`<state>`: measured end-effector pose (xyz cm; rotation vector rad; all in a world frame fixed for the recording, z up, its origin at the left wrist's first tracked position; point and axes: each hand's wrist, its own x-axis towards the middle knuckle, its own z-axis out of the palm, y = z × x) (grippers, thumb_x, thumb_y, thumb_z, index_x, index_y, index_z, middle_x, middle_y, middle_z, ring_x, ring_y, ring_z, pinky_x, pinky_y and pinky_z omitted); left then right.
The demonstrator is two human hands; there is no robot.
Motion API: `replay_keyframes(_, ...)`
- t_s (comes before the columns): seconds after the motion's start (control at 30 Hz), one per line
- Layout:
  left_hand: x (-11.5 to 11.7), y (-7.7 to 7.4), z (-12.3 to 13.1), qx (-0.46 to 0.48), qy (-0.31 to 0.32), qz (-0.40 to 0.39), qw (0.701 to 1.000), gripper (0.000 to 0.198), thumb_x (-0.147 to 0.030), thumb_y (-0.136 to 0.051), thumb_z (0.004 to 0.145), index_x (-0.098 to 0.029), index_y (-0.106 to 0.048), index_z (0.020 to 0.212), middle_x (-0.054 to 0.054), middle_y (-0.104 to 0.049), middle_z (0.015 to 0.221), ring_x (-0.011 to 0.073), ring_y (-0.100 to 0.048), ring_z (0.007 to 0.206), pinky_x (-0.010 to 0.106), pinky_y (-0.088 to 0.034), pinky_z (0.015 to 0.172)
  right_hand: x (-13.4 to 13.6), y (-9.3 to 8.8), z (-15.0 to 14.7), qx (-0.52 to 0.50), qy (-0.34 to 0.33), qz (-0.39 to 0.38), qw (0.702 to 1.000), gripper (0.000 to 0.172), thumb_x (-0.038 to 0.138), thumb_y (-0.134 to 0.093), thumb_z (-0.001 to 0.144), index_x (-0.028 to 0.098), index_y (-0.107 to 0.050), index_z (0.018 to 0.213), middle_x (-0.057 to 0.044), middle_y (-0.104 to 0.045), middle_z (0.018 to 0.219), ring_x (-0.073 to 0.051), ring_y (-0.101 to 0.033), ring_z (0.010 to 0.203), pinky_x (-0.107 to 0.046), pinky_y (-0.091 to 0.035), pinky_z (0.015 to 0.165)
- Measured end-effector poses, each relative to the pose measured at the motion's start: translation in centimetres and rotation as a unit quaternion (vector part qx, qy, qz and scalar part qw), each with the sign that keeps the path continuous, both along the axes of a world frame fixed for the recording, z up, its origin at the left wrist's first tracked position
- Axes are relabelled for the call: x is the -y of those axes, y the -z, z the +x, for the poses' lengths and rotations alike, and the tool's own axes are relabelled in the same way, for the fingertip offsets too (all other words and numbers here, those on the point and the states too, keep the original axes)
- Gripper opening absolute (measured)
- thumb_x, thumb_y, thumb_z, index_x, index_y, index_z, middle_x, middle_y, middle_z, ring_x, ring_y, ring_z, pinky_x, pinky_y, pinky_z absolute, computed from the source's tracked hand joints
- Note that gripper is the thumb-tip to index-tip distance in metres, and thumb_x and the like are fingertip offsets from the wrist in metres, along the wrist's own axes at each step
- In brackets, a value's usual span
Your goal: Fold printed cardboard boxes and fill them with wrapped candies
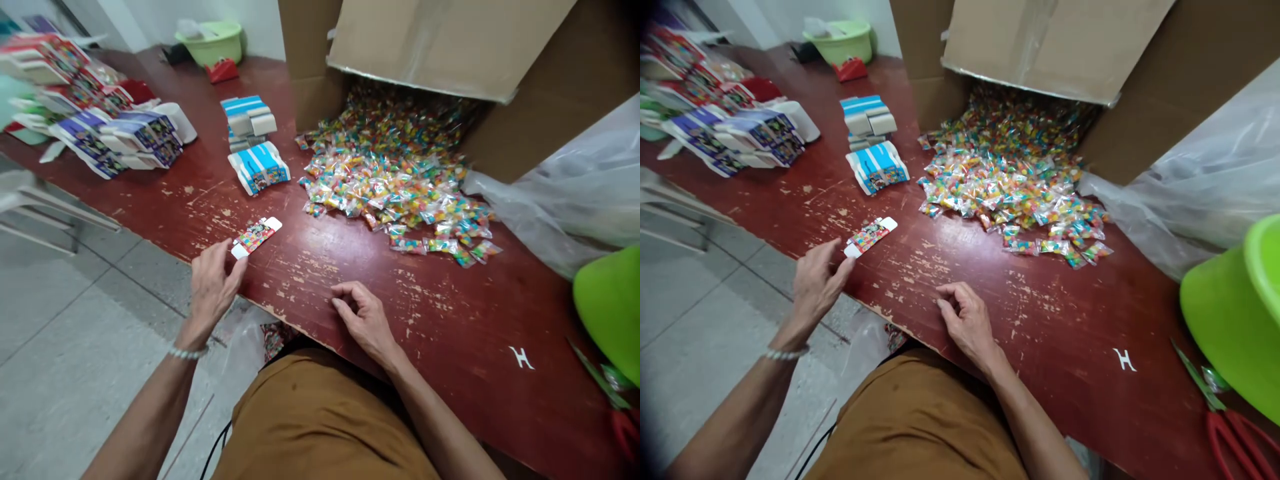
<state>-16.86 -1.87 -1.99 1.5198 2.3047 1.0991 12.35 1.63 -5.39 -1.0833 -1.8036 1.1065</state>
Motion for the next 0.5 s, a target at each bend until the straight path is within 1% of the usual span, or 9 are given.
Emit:
replay_keyframes(0.07,-3.4,-0.2,-1.2,-0.015,-0.004,-0.021,1.000,0.048,-0.048,-0.074,0.077,-0.021,-0.067,0.117,0.011,-0.063,0.127,0.0398,-0.044,0.133,0.044,-0.035,0.106,0.1,0.1,0.0,-0.006,-0.002,0.017,1.000,0.011,0.022,-0.058,0.088,0.021,-0.068,0.093,-0.005,-0.071,0.089,-0.019,-0.065,0.083,-0.031,-0.051,0.075)
replay_keyframes(0.13,-5.7,-0.5,-2.1,-0.008,-0.007,-0.053,0.999,0.045,-0.050,-0.079,0.070,-0.020,-0.071,0.102,0.009,-0.066,0.114,0.0422,-0.045,0.130,0.040,-0.041,0.096,0.1,0.2,0.0,-0.011,-0.001,0.024,1.000,0.011,0.022,-0.058,0.088,0.021,-0.068,0.092,-0.005,-0.070,0.086,-0.018,-0.064,0.078,-0.030,-0.051,0.072)
replay_keyframes(0.17,-6.5,-0.6,-2.5,-0.002,-0.007,-0.064,0.998,0.042,-0.049,-0.082,0.065,-0.019,-0.071,0.093,0.008,-0.066,0.105,0.0417,-0.048,0.125,0.037,-0.043,0.090,0.1,0.2,0.0,-0.015,0.001,0.025,1.000,0.011,0.022,-0.058,0.088,0.021,-0.068,0.091,-0.005,-0.070,0.085,-0.018,-0.064,0.077,-0.030,-0.051,0.071)
replay_keyframes(0.23,-7.1,-0.9,-2.9,0.049,-0.014,-0.064,0.997,0.036,-0.043,-0.086,0.058,-0.021,-0.067,0.078,0.006,-0.065,0.088,0.0360,-0.057,0.109,0.031,-0.045,0.075,0.1,0.2,0.0,-0.028,0.005,0.015,0.999,0.010,0.022,-0.058,0.087,0.021,-0.068,0.090,-0.005,-0.070,0.086,-0.019,-0.064,0.078,-0.031,-0.051,0.073)
replay_keyframes(0.3,-6.9,-1.2,-2.5,0.133,-0.025,-0.054,0.989,0.034,-0.037,-0.088,0.055,-0.022,-0.061,0.071,0.002,-0.061,0.073,0.0267,-0.060,0.085,0.027,-0.041,0.062,0.0,0.2,-0.1,-0.045,0.008,-0.030,0.999,0.010,0.024,-0.060,0.086,0.021,-0.069,0.090,-0.005,-0.071,0.088,-0.019,-0.065,0.082,-0.032,-0.052,0.076)
replay_keyframes(0.37,-5.8,-1.5,-1.1,0.204,-0.018,-0.053,0.977,0.034,-0.037,-0.086,0.056,-0.022,-0.059,0.071,-0.001,-0.058,0.065,0.0191,-0.056,0.065,0.025,-0.039,0.054,-0.2,0.2,-0.6,-0.080,0.021,-0.111,0.990,0.017,0.029,-0.060,0.087,0.021,-0.068,0.099,-0.005,-0.072,0.092,-0.019,-0.065,0.081,-0.032,-0.052,0.073)
replay_keyframes(0.43,-4.1,-1.8,1.4,0.244,0.011,-0.067,0.967,0.036,-0.041,-0.085,0.058,-0.020,-0.059,0.073,-0.002,-0.060,0.062,0.0157,-0.053,0.055,0.025,-0.040,0.051,-0.5,-0.3,-1.2,-0.136,0.043,-0.183,0.973,0.034,0.036,-0.063,0.086,0.021,-0.062,0.116,-0.007,-0.071,0.104,-0.018,-0.064,0.081,-0.031,-0.053,0.068)
replay_keyframes(0.47,-3.1,-1.9,2.9,0.275,0.030,-0.082,0.958,0.038,-0.044,-0.085,0.059,-0.020,-0.058,0.072,-0.002,-0.060,0.061,0.0150,-0.053,0.052,0.025,-0.041,0.050,-0.6,-0.7,-1.6,-0.168,0.050,-0.203,0.963,0.043,0.038,-0.065,0.085,0.021,-0.058,0.124,-0.008,-0.070,0.111,-0.018,-0.064,0.083,-0.030,-0.053,0.068)
replay_keyframes(0.5,-2.0,-2.1,4.4,0.338,0.060,-0.104,0.933,0.039,-0.043,-0.086,0.060,-0.020,-0.056,0.070,-0.003,-0.061,0.061,0.0139,-0.053,0.052,0.025,-0.041,0.051,-0.8,-1.3,-2.0,-0.197,0.051,-0.212,0.956,0.051,0.039,-0.067,0.084,0.022,-0.053,0.130,-0.008,-0.069,0.115,-0.017,-0.064,0.085,-0.030,-0.053,0.069)
